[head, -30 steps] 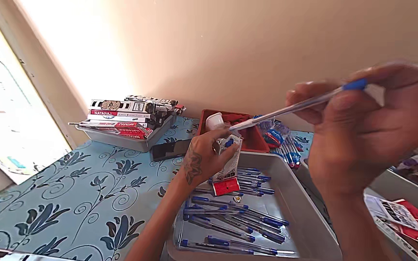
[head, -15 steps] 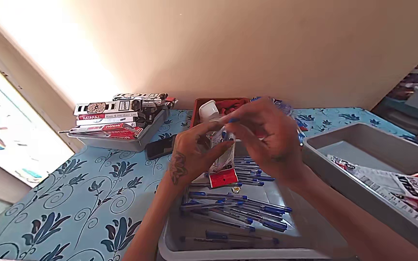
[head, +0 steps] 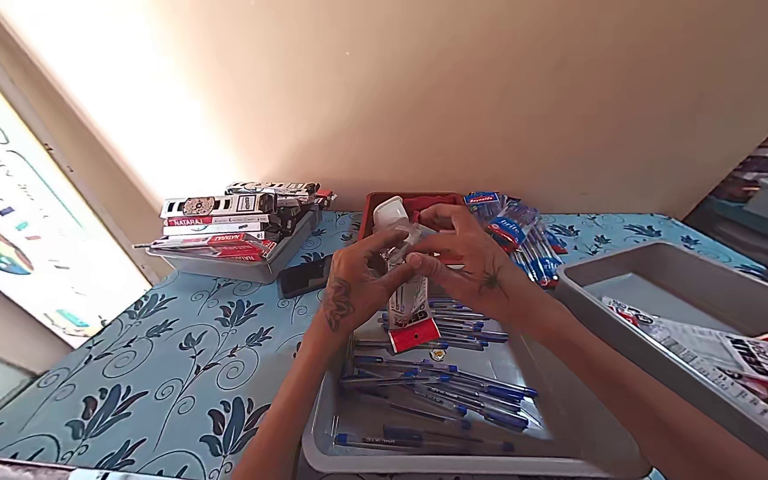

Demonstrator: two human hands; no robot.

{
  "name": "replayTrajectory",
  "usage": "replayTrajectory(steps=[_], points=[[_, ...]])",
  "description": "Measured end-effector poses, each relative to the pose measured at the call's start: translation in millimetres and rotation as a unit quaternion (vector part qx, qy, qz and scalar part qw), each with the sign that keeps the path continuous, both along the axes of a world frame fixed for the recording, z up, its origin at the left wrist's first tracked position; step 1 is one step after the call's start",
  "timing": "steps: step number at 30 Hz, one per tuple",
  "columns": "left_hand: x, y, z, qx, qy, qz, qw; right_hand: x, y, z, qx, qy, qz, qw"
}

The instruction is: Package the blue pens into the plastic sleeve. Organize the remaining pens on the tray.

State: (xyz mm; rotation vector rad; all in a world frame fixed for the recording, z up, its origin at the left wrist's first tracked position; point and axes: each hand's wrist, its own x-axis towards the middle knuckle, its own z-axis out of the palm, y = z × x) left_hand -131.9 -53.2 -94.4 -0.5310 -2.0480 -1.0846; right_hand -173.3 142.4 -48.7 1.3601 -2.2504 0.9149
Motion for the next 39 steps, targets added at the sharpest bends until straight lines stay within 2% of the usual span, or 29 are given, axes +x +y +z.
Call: replayTrajectory(steps=[4,10,13,17,20,23,28,32,35,39], points=[[-7,-2,-4,-0.001,-0.008,-0.033,0.999,-17,6,-4,0.001,-0.082,0.097,0.992],[-8,3,-2,0.128,-0.056,-0.110,0.984,-22,5,-8,-0.134,-0.129,0.026,0.982],[-4,4,0,0.122,-0.159,-0.156,0.967,-12,5,-2,-0.210,-0.135,0.042,0.967],[1,9,2,0.106,-0.182,-0.196,0.958,0,7,0,-0.274,-0.129,0.069,0.950],[7,8,6,0.122,-0.194,-0.190,0.955,5,7,3,-0.273,-0.185,0.066,0.942],[9,7,6,0.098,-0.219,-0.201,0.950,0,6,-5,-0.220,-0.226,0.107,0.943],[8,6,4,0.057,-0.270,-0.212,0.938,-7,7,-13,-0.206,-0.211,0.097,0.950],[8,4,3,0.051,-0.237,-0.208,0.948,-2,6,-11,-0.237,-0.212,0.089,0.944],[9,2,3,0.034,-0.211,-0.218,0.952,-1,5,-10,-0.286,-0.174,0.143,0.931],[8,5,1,0.043,-0.226,-0.266,0.936,-1,5,-10,-0.329,-0.086,0.127,0.932]])
